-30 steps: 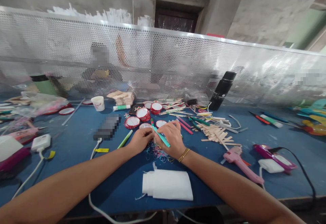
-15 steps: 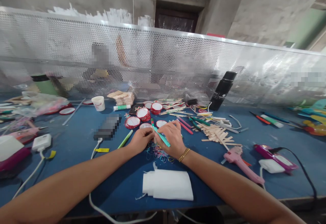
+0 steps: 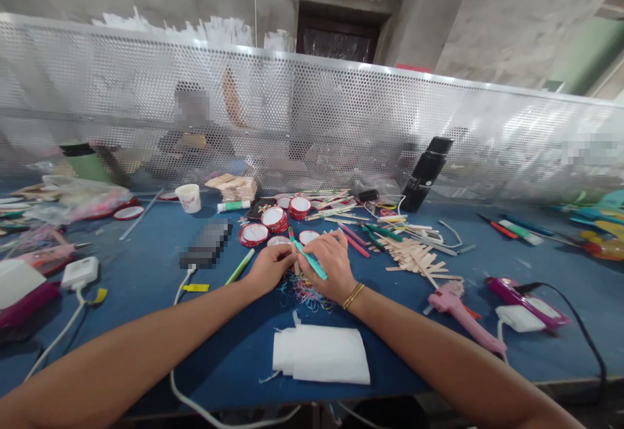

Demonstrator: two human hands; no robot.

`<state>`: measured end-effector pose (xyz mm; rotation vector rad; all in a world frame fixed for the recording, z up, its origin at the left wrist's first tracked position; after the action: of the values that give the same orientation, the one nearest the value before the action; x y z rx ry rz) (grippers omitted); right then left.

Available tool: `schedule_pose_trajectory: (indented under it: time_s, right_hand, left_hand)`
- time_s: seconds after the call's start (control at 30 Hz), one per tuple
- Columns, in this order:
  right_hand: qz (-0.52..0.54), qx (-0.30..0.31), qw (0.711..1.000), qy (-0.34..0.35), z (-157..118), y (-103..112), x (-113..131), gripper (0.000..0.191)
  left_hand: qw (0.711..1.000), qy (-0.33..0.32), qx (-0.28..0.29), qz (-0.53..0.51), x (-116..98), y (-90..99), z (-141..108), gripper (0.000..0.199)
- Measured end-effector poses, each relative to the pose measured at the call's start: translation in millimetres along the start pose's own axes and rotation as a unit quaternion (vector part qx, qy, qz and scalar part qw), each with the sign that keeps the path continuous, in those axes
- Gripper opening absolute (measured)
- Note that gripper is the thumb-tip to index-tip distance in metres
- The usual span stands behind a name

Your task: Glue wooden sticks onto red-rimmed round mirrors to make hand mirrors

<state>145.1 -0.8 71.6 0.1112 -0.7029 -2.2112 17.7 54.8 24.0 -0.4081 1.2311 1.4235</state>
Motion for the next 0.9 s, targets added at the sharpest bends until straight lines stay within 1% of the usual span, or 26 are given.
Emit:
schedule_pose_trajectory:
  time_s: [0.1,0.3,0.47,0.7,0.9]
  right_hand:
    - [-0.002,-0.001,1.000,-0.006,-0.7,0.1,-2.0,0.009]
    - [0.006,0.006,1.000,0.005,-0.4,-1.6,1.6,0.009]
    - [-0.004,-0.002,1.000,-0.008,-0.5,0.5,-2.4,0.009]
    - [-0.004,0.001,1.000,0.005,0.3,-0.1,1.9,0.009]
    - [-0.007,-0.001,1.000,-0.009,-0.6,0.2,-1.2,0.008]
  left_hand:
    - [1.000,-0.004,0.002,-0.004,-0.5,-0.5,0.1,0.030]
    - [1.000,-0.003,-0.004,-0.001,2.1,0.5,0.5,0.028]
    - [1.000,-0.003,0.000,0.003,1.3,0.1,0.3,0.030]
    - [1.000,-0.008,0.003,-0.001,4.0,-0.8,1.1,0.027]
    - [1.000,-0.004,0.003,0.006,2.6,-0.7,0.2,0.030]
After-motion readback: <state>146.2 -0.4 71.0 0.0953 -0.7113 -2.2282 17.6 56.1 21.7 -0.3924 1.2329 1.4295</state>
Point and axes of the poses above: each hand's wrist, its own z-axis towards the middle knuckle, its own y-axis out of the back of the hand, x = y × z, the point moved 7 cm from there along z, towards the middle knuckle, and after that the axes turned 3 degrees about -y, right-handed, at the moved point
